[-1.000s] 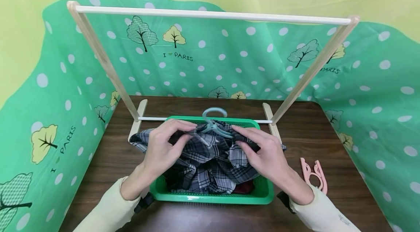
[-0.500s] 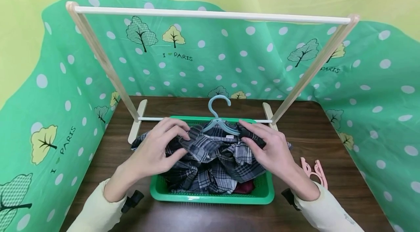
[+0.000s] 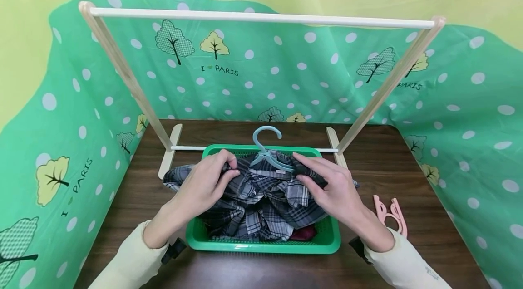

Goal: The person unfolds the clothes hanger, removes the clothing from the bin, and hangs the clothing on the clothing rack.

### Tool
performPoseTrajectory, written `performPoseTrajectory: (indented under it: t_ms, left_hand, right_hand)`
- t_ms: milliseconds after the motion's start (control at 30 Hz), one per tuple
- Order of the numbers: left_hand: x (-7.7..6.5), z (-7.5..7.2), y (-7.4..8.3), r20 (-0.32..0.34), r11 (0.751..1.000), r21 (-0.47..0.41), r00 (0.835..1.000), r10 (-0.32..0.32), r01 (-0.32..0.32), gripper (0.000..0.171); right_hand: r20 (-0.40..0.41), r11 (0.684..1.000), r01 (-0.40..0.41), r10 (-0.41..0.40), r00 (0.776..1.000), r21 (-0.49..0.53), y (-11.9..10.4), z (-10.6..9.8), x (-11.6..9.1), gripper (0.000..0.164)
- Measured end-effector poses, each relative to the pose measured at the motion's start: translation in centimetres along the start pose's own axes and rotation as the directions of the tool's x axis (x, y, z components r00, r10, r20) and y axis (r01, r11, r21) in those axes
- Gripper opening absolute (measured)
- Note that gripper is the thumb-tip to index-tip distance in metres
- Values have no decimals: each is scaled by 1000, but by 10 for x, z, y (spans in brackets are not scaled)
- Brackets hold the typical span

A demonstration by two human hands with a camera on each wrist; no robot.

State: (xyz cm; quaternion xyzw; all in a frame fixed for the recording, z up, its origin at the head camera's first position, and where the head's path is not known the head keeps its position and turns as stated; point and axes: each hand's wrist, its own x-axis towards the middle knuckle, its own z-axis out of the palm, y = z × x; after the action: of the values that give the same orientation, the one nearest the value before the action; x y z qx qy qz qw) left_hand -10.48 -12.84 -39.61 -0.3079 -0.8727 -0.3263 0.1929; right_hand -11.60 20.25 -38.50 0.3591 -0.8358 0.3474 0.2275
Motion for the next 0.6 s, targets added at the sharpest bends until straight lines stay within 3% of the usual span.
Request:
performPoseTrajectory:
  t_ms: [167, 367, 500, 600]
  left_hand:
    - [4, -2, 4, -50, 999, -11, 998, 45, -46, 25]
    - [7, -1, 7, -52, 994, -40, 993, 102, -104, 25]
    - [7, 0, 10, -43, 997, -33, 996, 73, -75, 25]
    - [6, 0, 13, -48, 999, -31, 999, 22, -24, 35]
  right_hand:
    - [-4, 999, 46, -46, 999, 15, -3, -1, 6, 67]
    - [8, 991, 117, -118, 993, 57, -11, 5, 16, 65]
    - [21, 993, 101, -102, 995, 62, -14, 9, 18, 62]
    - [15, 995, 78, -79, 997, 57, -14, 10, 18, 60]
